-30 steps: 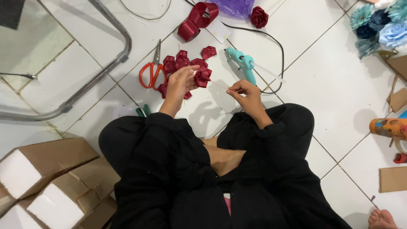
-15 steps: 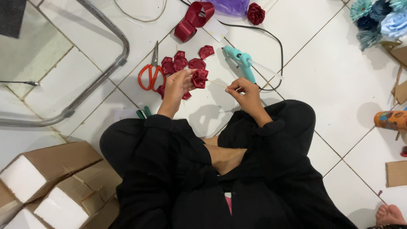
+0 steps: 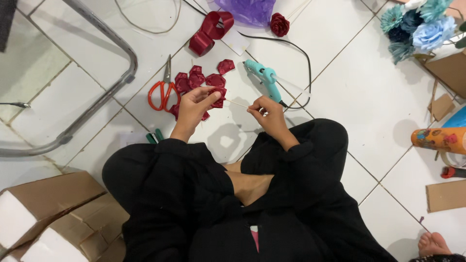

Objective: The person constructs satin roses by applying glue from a glue gun to ribbon petals and rolling them by hand around a stick.

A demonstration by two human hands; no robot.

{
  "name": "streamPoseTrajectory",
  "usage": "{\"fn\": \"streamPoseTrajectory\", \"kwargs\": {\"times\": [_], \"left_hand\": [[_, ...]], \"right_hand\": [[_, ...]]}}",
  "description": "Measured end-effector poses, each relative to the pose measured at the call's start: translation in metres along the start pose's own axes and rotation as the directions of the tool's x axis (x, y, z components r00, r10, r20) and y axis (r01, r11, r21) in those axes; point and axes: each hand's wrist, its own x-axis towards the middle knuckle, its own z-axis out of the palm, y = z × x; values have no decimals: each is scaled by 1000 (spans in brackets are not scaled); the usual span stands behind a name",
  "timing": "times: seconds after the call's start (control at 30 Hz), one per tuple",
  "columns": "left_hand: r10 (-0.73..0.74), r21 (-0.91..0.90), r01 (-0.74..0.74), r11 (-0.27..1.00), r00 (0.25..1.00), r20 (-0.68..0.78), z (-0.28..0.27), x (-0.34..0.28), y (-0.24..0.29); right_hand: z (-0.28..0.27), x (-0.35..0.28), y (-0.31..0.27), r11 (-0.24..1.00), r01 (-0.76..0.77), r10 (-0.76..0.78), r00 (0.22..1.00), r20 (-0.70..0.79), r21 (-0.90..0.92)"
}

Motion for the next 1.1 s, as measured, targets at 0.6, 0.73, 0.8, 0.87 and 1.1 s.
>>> {"fn": "streamPoseTrajectory", "kwargs": {"times": [0.6, 0.73, 0.8, 0.87, 1.1], "left_hand": [[95, 248, -98, 964, 995, 26, 2, -5, -3], [89, 298, -88, 950, 996, 11, 4, -7, -1], [85, 274, -82, 958, 996, 2, 3, -1, -11], [85, 262, -83, 961, 996, 6, 0, 6, -20], [118, 259, -138, 956, 989, 93, 11, 4, -21]], "right_hand": [[5, -5, 9, 998, 28, -26, 999, 45, -63], [2, -5, 1, 999, -3, 6, 998, 65, -54], [0, -3, -2, 997, -68, 70, 991, 110, -20], [-3, 0, -9, 992, -117, 109, 982, 152, 39], [7, 25, -43, 908, -242, 130, 939, 319, 342]]}}
